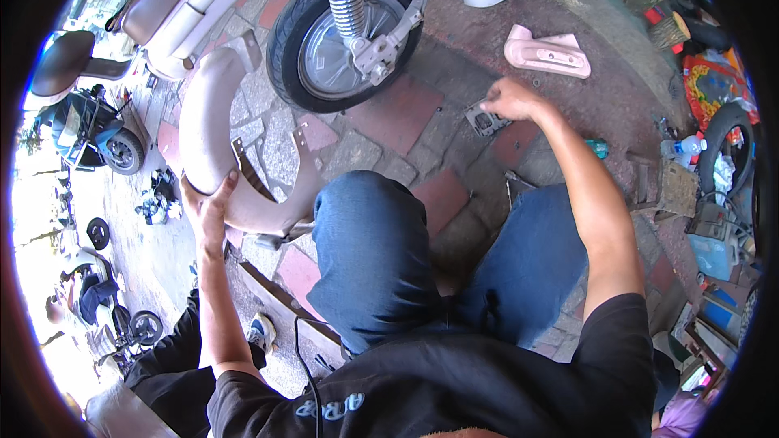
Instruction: The person uses a cordless impact driver to remove and install screws on a scooter's rear fender and body panels. They handle screws, a pink plastic cover, and the scooter body, switching between tools and parts while kneeling on the floor.
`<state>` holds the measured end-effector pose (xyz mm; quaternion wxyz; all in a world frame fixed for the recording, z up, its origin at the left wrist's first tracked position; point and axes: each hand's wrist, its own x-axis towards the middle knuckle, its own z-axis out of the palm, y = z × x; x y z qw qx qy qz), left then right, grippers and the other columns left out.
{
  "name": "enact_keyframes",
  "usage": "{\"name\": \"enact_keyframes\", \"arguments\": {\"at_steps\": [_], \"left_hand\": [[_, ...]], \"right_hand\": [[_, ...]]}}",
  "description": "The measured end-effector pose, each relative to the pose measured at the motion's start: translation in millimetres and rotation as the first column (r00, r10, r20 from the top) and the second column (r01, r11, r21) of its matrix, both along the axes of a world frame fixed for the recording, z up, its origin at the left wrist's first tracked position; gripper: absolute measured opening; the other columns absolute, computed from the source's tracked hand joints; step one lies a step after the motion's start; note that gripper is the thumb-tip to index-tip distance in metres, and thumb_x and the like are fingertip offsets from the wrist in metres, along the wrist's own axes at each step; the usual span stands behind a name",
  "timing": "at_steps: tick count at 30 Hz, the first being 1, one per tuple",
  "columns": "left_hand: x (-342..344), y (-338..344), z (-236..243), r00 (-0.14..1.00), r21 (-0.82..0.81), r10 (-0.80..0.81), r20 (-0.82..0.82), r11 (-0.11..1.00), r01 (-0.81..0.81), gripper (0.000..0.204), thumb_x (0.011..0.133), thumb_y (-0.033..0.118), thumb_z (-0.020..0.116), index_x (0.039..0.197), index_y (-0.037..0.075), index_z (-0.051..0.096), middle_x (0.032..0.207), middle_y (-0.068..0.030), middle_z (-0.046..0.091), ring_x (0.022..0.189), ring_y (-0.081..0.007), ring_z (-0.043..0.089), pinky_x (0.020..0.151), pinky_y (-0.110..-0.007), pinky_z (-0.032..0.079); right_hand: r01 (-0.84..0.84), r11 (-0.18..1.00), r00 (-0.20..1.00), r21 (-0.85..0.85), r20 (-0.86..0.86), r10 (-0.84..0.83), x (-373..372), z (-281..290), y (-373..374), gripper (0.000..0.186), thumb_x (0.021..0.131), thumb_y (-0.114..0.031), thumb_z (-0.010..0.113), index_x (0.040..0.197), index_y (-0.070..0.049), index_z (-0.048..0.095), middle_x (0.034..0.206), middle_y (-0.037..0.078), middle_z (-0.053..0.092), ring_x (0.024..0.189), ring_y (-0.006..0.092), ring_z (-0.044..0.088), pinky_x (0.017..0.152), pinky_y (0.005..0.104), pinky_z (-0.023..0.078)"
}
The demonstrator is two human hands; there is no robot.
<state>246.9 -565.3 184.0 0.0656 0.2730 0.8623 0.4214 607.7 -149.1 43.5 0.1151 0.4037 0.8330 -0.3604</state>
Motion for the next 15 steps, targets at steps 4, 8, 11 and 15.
{"name": "enact_keyframes", "arguments": {"at_steps": [4,8,11,15], "left_hand": [[14,-31,17,0.952,-0.265,-0.135,-0.276,0.962,0.06,0.094,0.068,0.034,0.09,0.139,-0.004,0.043,0.121,-0.0223,0.06,0.109,-0.0333,0.06,0.098,-0.044,0.047],[50,-31,43,0.903,-0.291,-0.243,-0.355,0.946,0.14,0.102,0.062,0.027,0.091,0.143,-0.003,0.038,0.126,-0.0234,0.054,0.118,-0.0373,0.053,0.106,-0.048,0.038],[81,-15,67,0.889,-0.31,-0.273,-0.368,0.937,0.16,0.106,0.058,0.023,0.088,0.146,-0.004,0.035,0.128,-0.0244,0.053,0.119,-0.0377,0.052,0.107,-0.049,0.037],[122,25,93,0.762,-0.379,-0.458,-0.458,0.876,0.298,0.108,0.055,0.02,0.087,0.147,-0.003,0.034,0.132,-0.0235,0.051,0.124,-0.0366,0.049,0.11,-0.048,0.034]], "right_hand": [[0.008,0.979,0.98,0.203,-0.198,0.032,-36,43,-27,0.043,0.086,-0.034,0.074,0.108,0.002,0.07,0.104,0.024,0.071,0.1,0.0378,0.069,0.089,0.0448,0.053],[0.022,0.943,0.708,0.331,-0.672,0.219,-59,103,-82,0.036,0.086,-0.029,0.076,0.111,-0.005,0.068,0.104,0.016,0.072,0.092,0.0285,0.072,0.082,0.038,0.057],[0.045,0.748,0.386,0.662,-0.702,0.598,-70,142,-123,0.052,0.078,-0.03,0.083,0.123,-0.012,0.064,0.118,0.009,0.064,0.105,0.0246,0.067,0.091,0.0366,0.056],[0.026,0.526,0.387,0.85,-0.493,0.779,-71,184,-148,0.085,0.068,-0.035,0.088,0.141,-0.01,0.051,0.139,0.017,0.048,0.129,0.0333,0.048,0.114,0.0476,0.04]]}}
